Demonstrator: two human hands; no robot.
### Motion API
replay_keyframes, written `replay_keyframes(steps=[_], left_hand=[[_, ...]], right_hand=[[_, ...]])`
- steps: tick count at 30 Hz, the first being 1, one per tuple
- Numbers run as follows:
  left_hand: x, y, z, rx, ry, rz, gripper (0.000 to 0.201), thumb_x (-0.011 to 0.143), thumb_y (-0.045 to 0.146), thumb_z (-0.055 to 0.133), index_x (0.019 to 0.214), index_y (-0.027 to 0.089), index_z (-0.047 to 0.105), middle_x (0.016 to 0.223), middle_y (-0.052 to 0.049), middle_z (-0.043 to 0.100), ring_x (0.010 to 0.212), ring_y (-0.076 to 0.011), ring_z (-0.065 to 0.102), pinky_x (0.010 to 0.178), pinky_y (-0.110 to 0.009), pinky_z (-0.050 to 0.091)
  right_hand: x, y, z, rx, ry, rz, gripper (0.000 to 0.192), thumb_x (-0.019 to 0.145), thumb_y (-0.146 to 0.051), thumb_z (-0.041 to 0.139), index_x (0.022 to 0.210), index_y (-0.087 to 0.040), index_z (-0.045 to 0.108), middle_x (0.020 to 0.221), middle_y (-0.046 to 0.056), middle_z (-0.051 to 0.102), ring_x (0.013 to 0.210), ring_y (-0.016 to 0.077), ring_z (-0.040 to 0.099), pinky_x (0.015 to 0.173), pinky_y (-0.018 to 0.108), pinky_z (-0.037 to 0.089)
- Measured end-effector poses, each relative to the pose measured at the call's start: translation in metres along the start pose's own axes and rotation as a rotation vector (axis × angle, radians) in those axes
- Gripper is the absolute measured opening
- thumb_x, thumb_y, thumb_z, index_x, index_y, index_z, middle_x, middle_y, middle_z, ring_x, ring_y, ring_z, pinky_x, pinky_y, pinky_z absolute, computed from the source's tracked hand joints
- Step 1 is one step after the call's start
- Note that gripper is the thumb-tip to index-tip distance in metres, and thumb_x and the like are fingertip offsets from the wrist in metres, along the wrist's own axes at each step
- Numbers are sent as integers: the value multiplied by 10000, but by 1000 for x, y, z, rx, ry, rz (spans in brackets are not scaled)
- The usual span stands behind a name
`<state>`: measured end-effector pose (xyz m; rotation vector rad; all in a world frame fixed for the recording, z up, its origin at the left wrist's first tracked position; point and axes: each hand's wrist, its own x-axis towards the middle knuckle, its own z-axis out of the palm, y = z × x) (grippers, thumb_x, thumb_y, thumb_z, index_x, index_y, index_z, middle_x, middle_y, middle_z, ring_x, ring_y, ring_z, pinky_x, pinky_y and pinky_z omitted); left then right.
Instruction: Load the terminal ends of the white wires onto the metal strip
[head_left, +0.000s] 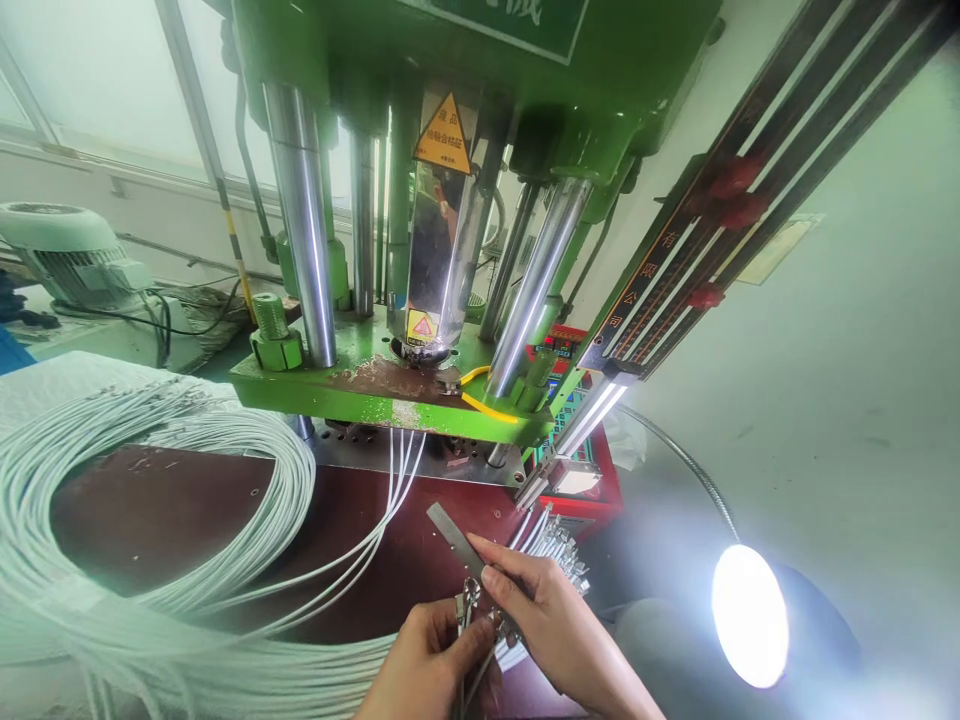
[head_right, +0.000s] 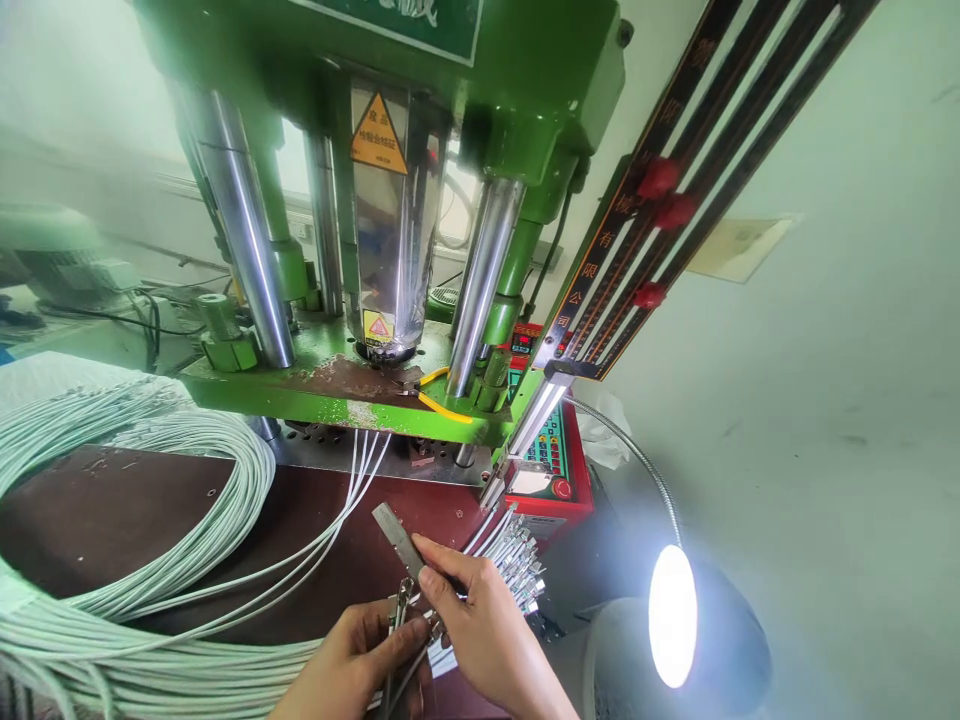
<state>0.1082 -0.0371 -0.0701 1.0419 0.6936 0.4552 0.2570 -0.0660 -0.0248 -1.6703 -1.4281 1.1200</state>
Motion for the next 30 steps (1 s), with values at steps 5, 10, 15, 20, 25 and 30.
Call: replay_keyframes(steps=[5, 10, 15, 20, 25, 30], left_hand=[[1, 0, -10, 48, 91, 117, 438, 795, 558, 575, 673, 138, 569, 643, -26, 551, 642, -140, 477, 645, -267, 372], [0, 4, -9, -32, 88, 108, 391, 875, 531, 464, 772, 160, 533, 554, 8, 560, 449, -94, 471, 488, -221, 351], [6, -2, -8, -245, -5, 123, 320, 844, 477, 552, 779, 172, 482, 555, 10, 579, 320, -55, 392, 342, -190, 231], [11, -8, -12, -237, -7, 98, 355, 757, 467, 680, 727, 165, 498, 598, 25, 550, 397, -64, 432, 387, -194, 332], [8, -7, -12, -155, 14, 22, 360, 749, 477, 665, 679, 175, 480, 494, 45, 509, 348, -56, 371, 364, -196, 250], [5, -3, -9, -79, 106, -22, 286, 722, 415, 648, 672, 186, 482, 436, 70, 449, 350, -64, 334, 357, -200, 238]], right_hand=[[-1, 7, -11, -13, 1, 10, 420, 926, -430, 482, 1304, -262, 550, 747, -24, 610, 650, 119, 494, 603, 241, 391], [-1, 1, -16, 69, -32, 44, 459, 924, -430, 480, 1328, -216, 526, 710, -23, 549, 595, 104, 445, 540, 233, 361], [1, -6, -15, 77, -26, 26, 449, 918, -423, 494, 1314, -217, 543, 735, -10, 578, 622, 109, 475, 567, 239, 384], [3, -8, -12, 79, -34, 29, 454, 915, -419, 497, 1323, -223, 532, 724, -12, 588, 575, 99, 454, 537, 235, 388], [6, -11, -8, 20, -33, 26, 430, 916, -406, 500, 1319, -258, 529, 777, -14, 649, 564, 92, 447, 531, 227, 373], [5, -16, -6, -6, -30, -53, 369, 927, -373, 499, 1288, -314, 544, 1003, -14, 719, 965, 192, 624, 852, 306, 462]])
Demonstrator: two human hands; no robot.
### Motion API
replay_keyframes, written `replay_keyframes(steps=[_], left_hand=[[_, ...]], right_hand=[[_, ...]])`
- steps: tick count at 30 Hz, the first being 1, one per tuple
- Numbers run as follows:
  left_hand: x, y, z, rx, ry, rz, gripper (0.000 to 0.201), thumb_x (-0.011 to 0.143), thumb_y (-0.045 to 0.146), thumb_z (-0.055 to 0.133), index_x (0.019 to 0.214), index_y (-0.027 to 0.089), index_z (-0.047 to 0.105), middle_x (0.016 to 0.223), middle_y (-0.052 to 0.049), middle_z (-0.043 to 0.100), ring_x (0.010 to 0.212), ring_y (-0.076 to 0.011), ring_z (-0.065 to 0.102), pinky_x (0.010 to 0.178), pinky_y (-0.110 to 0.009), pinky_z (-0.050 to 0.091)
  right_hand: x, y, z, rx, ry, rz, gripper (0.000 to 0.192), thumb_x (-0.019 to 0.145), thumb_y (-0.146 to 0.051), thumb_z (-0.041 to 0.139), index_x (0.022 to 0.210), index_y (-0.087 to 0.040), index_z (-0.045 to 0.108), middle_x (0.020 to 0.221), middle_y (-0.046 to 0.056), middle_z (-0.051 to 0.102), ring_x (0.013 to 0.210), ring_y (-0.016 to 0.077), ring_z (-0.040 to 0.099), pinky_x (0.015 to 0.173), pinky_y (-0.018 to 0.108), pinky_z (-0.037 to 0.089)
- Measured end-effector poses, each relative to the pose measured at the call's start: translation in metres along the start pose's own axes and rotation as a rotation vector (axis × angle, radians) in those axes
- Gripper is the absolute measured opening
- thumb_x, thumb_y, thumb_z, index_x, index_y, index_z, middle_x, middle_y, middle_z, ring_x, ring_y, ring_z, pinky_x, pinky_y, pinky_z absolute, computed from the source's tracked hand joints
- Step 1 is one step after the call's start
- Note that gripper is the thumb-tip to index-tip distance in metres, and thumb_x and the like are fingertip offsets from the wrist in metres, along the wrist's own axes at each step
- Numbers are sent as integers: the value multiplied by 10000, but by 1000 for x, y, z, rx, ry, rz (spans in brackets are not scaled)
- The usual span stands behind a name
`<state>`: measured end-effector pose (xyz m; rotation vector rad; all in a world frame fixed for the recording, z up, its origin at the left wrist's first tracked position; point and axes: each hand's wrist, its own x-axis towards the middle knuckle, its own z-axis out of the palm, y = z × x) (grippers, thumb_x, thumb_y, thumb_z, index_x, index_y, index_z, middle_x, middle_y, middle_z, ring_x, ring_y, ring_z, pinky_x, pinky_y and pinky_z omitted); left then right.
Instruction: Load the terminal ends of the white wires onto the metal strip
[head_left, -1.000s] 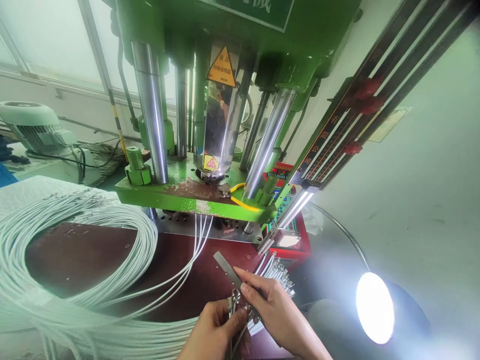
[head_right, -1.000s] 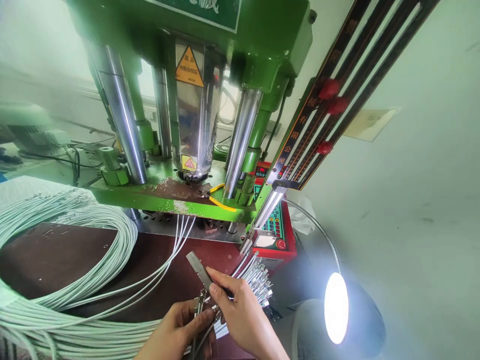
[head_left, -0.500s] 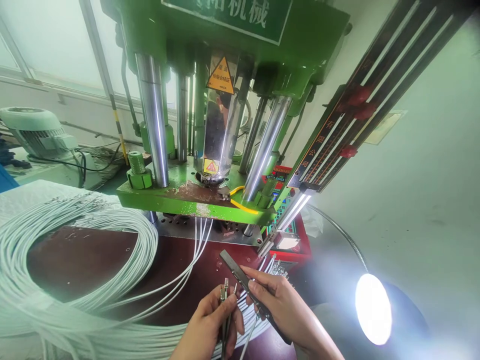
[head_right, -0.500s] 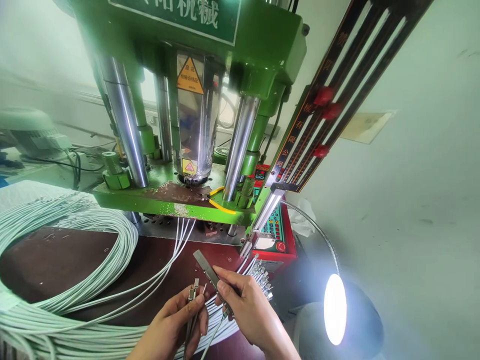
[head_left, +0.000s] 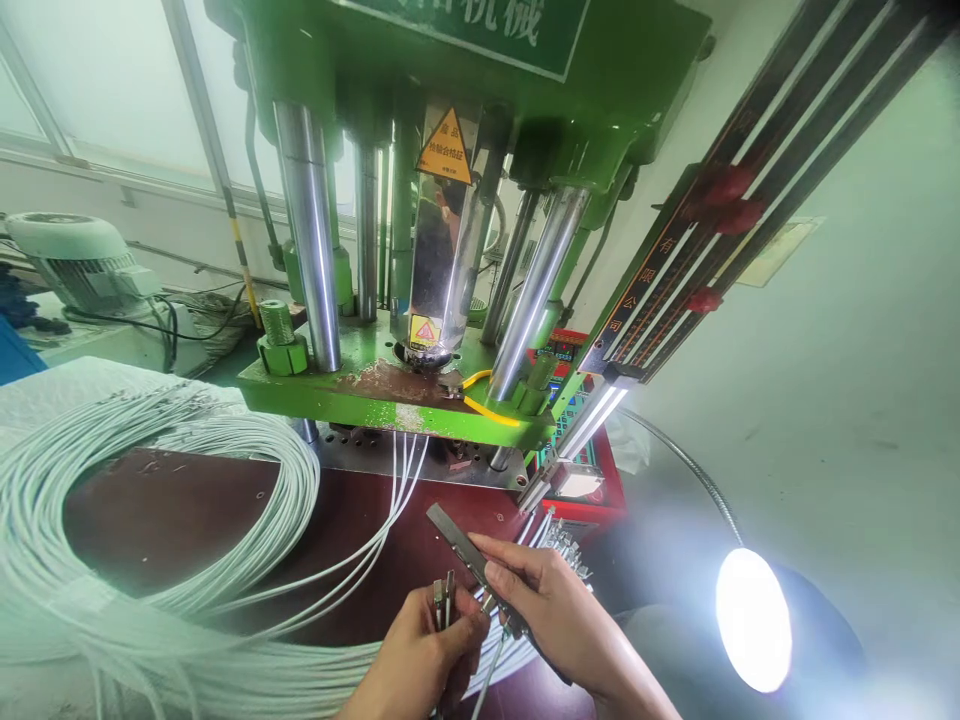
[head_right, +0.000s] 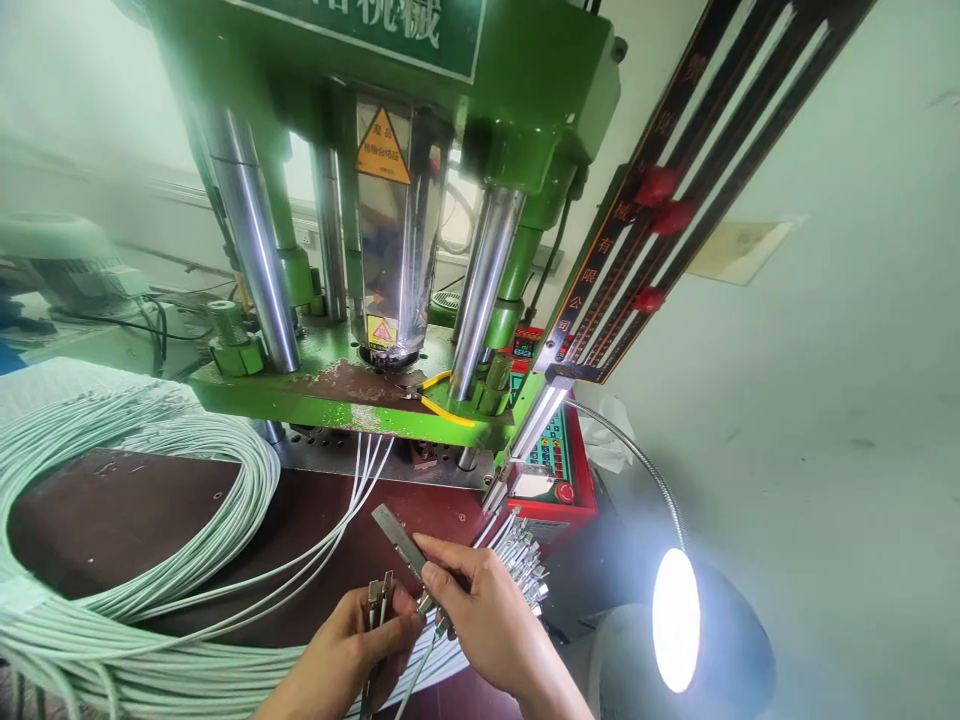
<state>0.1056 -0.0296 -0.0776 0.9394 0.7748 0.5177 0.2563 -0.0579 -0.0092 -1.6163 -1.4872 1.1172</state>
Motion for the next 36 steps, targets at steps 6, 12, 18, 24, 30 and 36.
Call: replay_keyframes(steps=[6, 12, 18, 24, 30, 36], left_hand=[[3, 2, -1, 65, 3, -13, 198, 715, 327, 584, 623, 179, 491, 421, 40, 487, 321, -76, 374, 337, -206, 226], [4, 3, 1, 31, 23, -25, 201, 690, 340, 608, 652, 190, 480, 425, 35, 520, 308, -82, 384, 320, -197, 247], [2, 8, 6, 82, 37, -17, 255, 704, 338, 572, 536, 197, 441, 375, 37, 459, 293, -77, 355, 313, -201, 213], [5, 3, 2, 34, -67, 6, 339, 746, 460, 627, 621, 169, 506, 479, 13, 534, 360, -103, 451, 383, -222, 287], [-1, 13, -12, 139, 48, 142, 311, 793, 414, 640, 690, 122, 615, 671, 9, 557, 666, -111, 461, 637, -230, 336], [-6, 20, -14, -81, -32, 64, 314, 783, 442, 651, 814, 133, 605, 698, -21, 641, 622, -129, 538, 641, -258, 402]], right_hand=[[-4, 2, 4, -75, 25, 36, 361, 928, -398, 494, 1274, -322, 559, 1298, -15, 596, 1182, 217, 550, 1008, 362, 404], [-9, 2, 5, -107, 41, 25, 355, 930, -394, 486, 1273, -342, 556, 1302, -26, 591, 1178, 221, 554, 982, 354, 428], [-8, -1, 11, -153, 88, 71, 365, 915, -381, 498, 1270, -326, 566, 1253, -24, 628, 1110, 235, 591, 949, 362, 443], [-4, 6, 8, -114, 36, 112, 417, 916, -439, 468, 1303, -305, 544, 1045, 14, 718, 750, 203, 655, 700, 336, 526], [-2, 7, -3, -46, 56, 49, 376, 910, -405, 508, 1252, -274, 594, 1202, 21, 662, 1096, 249, 600, 948, 385, 451], [-2, 10, -6, -31, 21, 26, 395, 919, -406, 495, 1275, -254, 576, 1033, 7, 720, 969, 221, 631, 862, 346, 480]])
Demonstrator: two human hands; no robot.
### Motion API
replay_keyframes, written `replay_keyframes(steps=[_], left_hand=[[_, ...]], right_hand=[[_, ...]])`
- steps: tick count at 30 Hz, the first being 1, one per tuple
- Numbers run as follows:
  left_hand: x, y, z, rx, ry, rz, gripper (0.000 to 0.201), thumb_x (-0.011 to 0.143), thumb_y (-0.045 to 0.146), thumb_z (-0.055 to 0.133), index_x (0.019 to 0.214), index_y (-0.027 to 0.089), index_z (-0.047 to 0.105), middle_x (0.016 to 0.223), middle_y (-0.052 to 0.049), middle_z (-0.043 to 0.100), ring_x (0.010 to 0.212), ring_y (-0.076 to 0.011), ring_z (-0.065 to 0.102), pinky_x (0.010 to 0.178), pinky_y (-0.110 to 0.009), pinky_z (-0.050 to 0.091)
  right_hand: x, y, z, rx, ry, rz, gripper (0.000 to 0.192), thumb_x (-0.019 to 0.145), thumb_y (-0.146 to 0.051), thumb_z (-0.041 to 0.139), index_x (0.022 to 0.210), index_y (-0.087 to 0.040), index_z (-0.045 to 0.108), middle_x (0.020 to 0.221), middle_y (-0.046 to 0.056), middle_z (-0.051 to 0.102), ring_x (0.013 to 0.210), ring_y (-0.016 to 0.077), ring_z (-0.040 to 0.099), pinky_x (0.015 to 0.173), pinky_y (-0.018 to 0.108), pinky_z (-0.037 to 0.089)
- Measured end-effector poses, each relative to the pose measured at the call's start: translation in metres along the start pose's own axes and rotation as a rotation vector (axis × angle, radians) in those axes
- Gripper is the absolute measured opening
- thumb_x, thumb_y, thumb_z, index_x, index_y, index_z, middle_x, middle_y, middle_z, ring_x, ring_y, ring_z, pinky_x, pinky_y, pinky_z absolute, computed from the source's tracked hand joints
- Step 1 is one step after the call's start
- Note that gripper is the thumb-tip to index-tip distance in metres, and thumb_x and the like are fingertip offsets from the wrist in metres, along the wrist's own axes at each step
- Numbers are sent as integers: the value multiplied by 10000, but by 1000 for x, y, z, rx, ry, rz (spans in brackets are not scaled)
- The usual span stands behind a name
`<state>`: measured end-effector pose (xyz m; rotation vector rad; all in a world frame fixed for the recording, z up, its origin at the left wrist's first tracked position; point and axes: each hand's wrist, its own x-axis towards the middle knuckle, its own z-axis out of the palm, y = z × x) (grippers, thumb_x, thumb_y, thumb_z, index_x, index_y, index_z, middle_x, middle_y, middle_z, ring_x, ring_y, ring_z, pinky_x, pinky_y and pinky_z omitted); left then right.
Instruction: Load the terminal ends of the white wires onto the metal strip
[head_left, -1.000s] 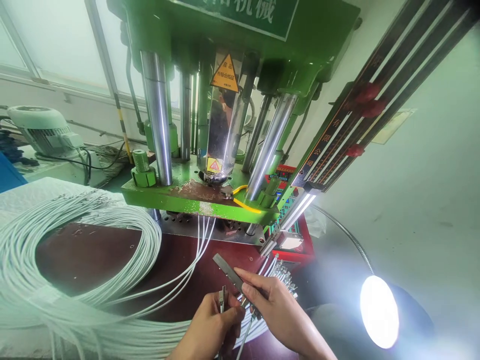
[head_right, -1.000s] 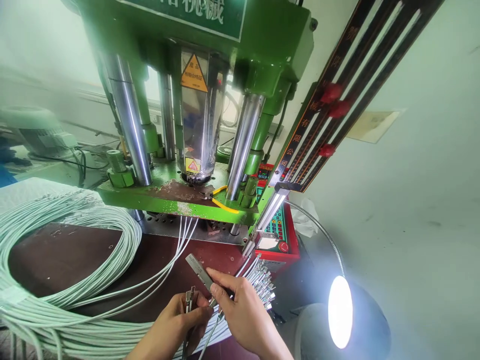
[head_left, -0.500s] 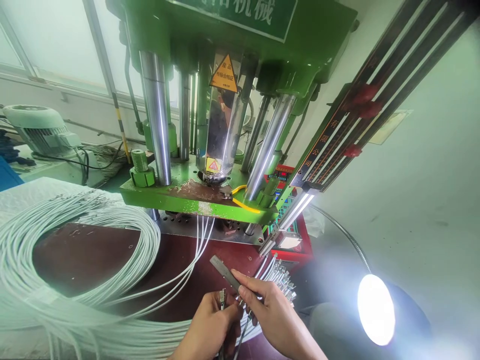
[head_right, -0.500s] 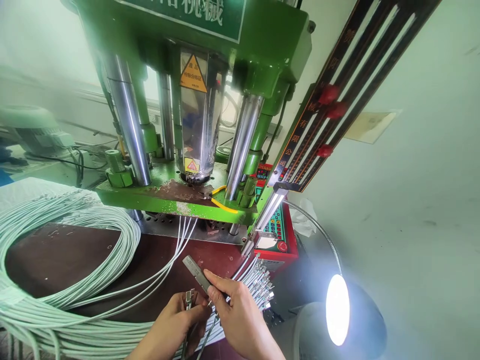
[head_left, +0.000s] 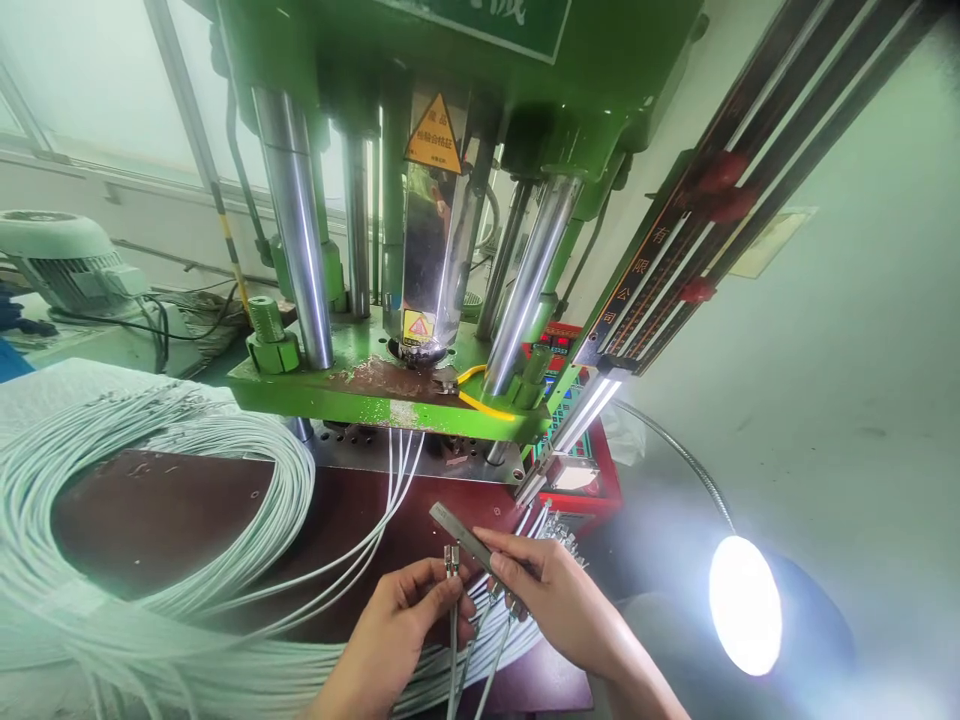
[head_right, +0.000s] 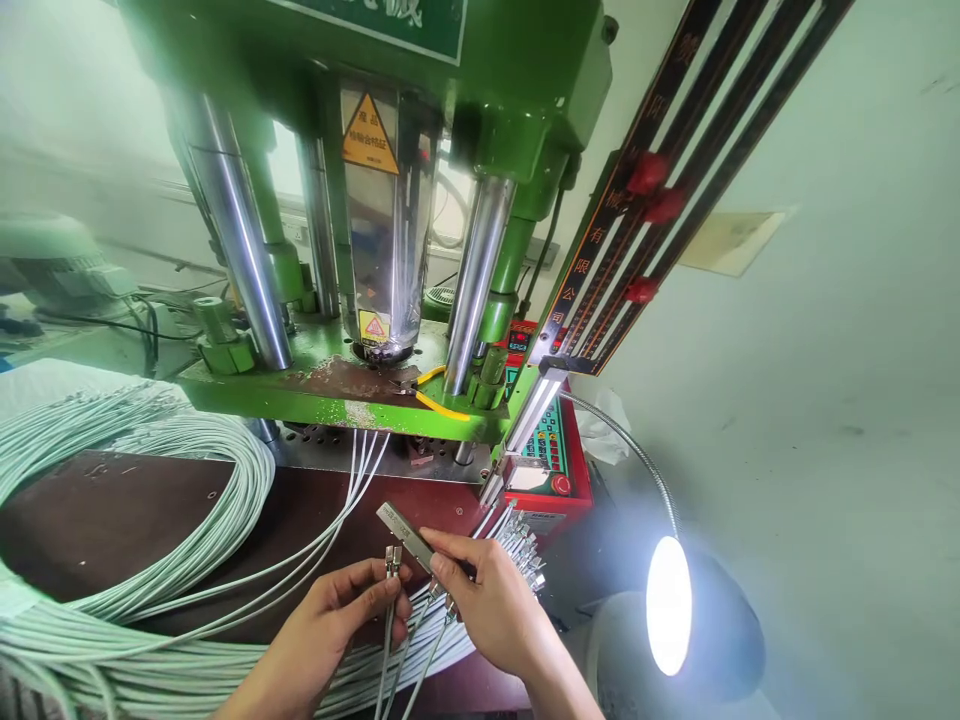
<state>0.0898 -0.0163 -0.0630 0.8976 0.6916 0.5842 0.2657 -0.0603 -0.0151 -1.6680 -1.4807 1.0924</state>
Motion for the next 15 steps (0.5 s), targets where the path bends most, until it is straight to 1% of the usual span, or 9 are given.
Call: replay_keyframes(steps=[2, 6, 9, 12, 13, 15], left_hand=[[2, -3, 0, -20, -9, 9, 318, 753, 427, 688, 832, 144, 568, 688, -20, 648, 561, -121, 536, 594, -258, 409], [8, -9, -2, 28, 4, 29, 343, 736, 442, 696, 835, 148, 551, 646, -16, 643, 500, -115, 527, 532, -250, 407], [9, -11, -3, 87, 46, 42, 366, 737, 483, 673, 802, 142, 556, 592, 6, 609, 434, -92, 476, 465, -228, 362], [7, -8, -3, 175, 62, 75, 351, 760, 481, 644, 795, 145, 550, 602, 12, 604, 413, -83, 454, 436, -223, 341], [6, -5, -3, 213, 69, 84, 332, 769, 464, 639, 795, 144, 553, 622, 7, 614, 422, -85, 463, 442, -225, 349], [3, 2, -4, 287, 107, 98, 291, 771, 419, 647, 801, 141, 566, 652, -2, 634, 445, -93, 494, 465, -229, 368]], right_hand=[[0, 0, -1, -13, -22, 10, 402, 922, -404, 490, 1290, -259, 561, 958, -6, 726, 886, 203, 633, 812, 328, 488], [0, -1, -3, 3, -21, 5, 389, 923, -389, 490, 1288, -275, 560, 900, -15, 723, 836, 192, 627, 800, 328, 491], [1, -2, -2, 6, 6, 3, 387, 912, -400, 508, 1273, -278, 573, 903, 1, 729, 917, 222, 631, 866, 363, 482], [3, -4, -1, 33, 11, -21, 374, 907, -405, 517, 1254, -287, 588, 1023, 14, 718, 1053, 238, 600, 957, 380, 436], [3, -4, 0, 43, 8, -24, 379, 907, -408, 516, 1258, -282, 586, 1031, 16, 715, 1056, 236, 598, 959, 378, 434], [4, -4, 0, 49, 6, -14, 400, 907, -415, 513, 1270, -261, 579, 983, 17, 717, 995, 226, 609, 919, 368, 451]])
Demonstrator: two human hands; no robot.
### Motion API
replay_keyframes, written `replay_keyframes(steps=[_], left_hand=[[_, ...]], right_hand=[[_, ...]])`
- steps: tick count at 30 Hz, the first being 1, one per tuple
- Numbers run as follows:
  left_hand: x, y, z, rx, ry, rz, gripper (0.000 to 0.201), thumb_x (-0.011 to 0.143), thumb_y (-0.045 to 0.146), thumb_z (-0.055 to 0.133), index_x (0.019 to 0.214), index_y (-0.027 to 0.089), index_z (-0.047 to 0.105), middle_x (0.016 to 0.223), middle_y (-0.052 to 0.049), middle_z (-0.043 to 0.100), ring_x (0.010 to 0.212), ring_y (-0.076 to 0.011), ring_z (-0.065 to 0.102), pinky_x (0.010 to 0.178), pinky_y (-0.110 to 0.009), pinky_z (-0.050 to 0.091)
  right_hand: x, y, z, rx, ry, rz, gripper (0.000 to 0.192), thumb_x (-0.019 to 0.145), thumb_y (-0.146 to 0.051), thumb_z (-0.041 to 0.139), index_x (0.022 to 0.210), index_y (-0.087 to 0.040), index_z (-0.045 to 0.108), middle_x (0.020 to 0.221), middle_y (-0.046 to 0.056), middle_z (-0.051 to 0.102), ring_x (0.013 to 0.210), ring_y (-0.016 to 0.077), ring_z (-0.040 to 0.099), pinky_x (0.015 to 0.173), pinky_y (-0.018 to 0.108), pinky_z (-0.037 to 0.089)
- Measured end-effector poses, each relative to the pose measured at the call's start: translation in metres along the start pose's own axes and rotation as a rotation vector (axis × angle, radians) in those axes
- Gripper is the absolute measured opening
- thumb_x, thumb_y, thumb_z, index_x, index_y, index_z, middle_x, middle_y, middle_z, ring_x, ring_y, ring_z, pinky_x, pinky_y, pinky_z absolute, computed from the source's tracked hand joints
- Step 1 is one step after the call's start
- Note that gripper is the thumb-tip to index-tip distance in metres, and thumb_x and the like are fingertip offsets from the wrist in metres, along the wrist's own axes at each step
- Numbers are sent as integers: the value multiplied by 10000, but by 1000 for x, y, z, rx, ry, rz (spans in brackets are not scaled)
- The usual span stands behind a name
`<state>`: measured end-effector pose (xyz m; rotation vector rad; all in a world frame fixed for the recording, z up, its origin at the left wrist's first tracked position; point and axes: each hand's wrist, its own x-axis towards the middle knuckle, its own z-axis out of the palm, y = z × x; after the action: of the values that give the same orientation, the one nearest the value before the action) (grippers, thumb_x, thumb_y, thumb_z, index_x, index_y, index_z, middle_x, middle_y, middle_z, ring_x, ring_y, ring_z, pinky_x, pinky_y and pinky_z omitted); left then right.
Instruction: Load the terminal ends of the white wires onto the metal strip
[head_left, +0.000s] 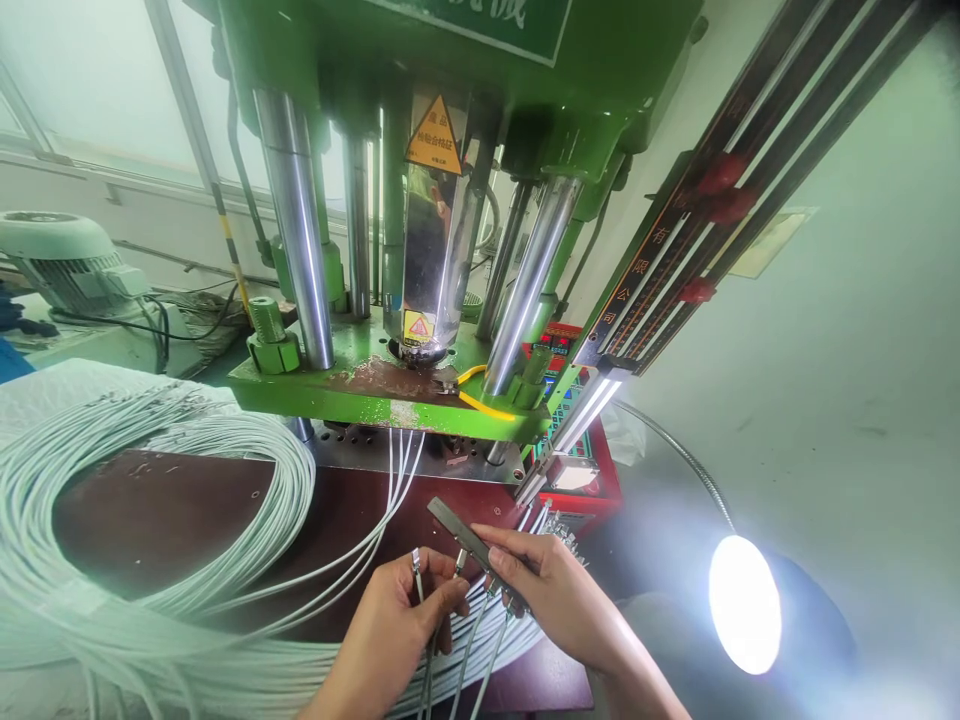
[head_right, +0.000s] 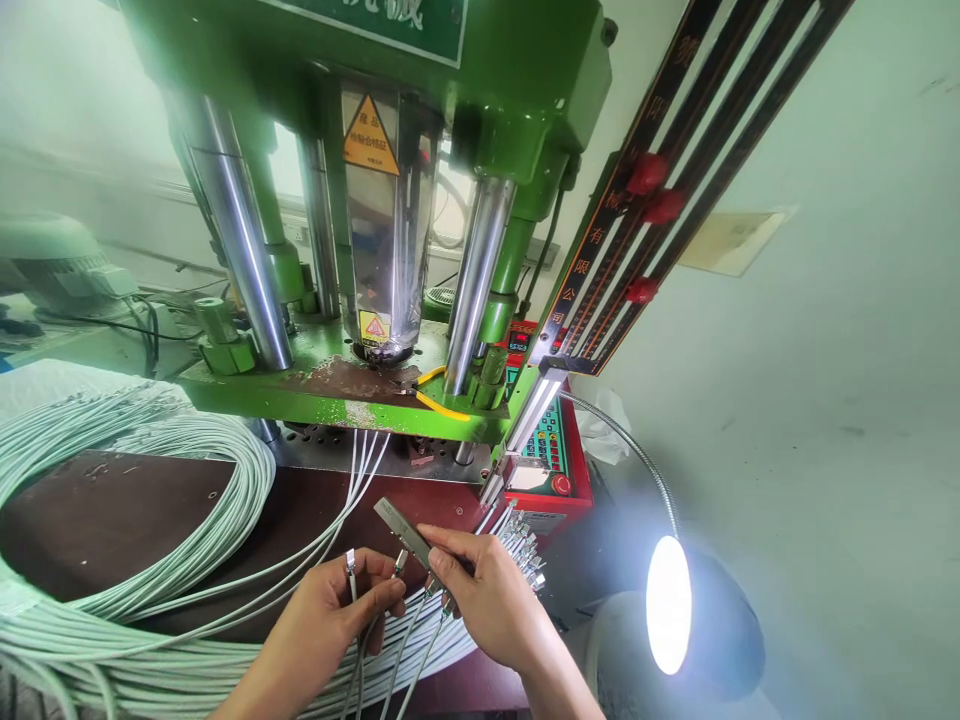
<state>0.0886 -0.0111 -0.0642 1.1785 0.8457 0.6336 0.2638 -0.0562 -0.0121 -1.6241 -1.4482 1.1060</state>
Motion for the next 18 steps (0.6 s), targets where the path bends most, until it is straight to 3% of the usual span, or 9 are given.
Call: replay_keyframes(steps=[3, 6, 13, 18], left_hand=[[-1, 10, -5, 65, 58, 1, 259, 764, 380, 661, 823, 142, 579, 656, -3, 651, 466, -106, 527, 490, -234, 394], [-1, 16, -8, 101, 52, 8, 250, 776, 387, 643, 784, 145, 580, 658, -9, 661, 464, -115, 538, 493, -241, 407], [0, 8, -4, -57, -156, -26, 360, 800, 450, 601, 668, 116, 601, 626, -42, 667, 409, -90, 504, 493, -236, 353], [3, 2, 1, -207, -177, -76, 320, 780, 412, 600, 623, 135, 572, 466, -10, 583, 345, -82, 426, 398, -213, 271]], right_hand=[[0, 1, 0, -27, 10, 26, 418, 909, -421, 502, 1279, -242, 575, 883, 9, 700, 815, 182, 597, 760, 312, 476], [0, 1, -1, -50, 8, 47, 426, 915, -424, 483, 1288, -238, 568, 768, -5, 653, 639, 129, 516, 582, 248, 409], [-1, -5, 0, -28, 10, 22, 412, 921, -418, 481, 1286, -250, 572, 781, -1, 639, 685, 132, 519, 631, 253, 406], [-1, -4, 3, -48, 3, 10, 385, 920, -416, 493, 1262, -270, 592, 870, -2, 691, 785, 162, 572, 732, 287, 438]])
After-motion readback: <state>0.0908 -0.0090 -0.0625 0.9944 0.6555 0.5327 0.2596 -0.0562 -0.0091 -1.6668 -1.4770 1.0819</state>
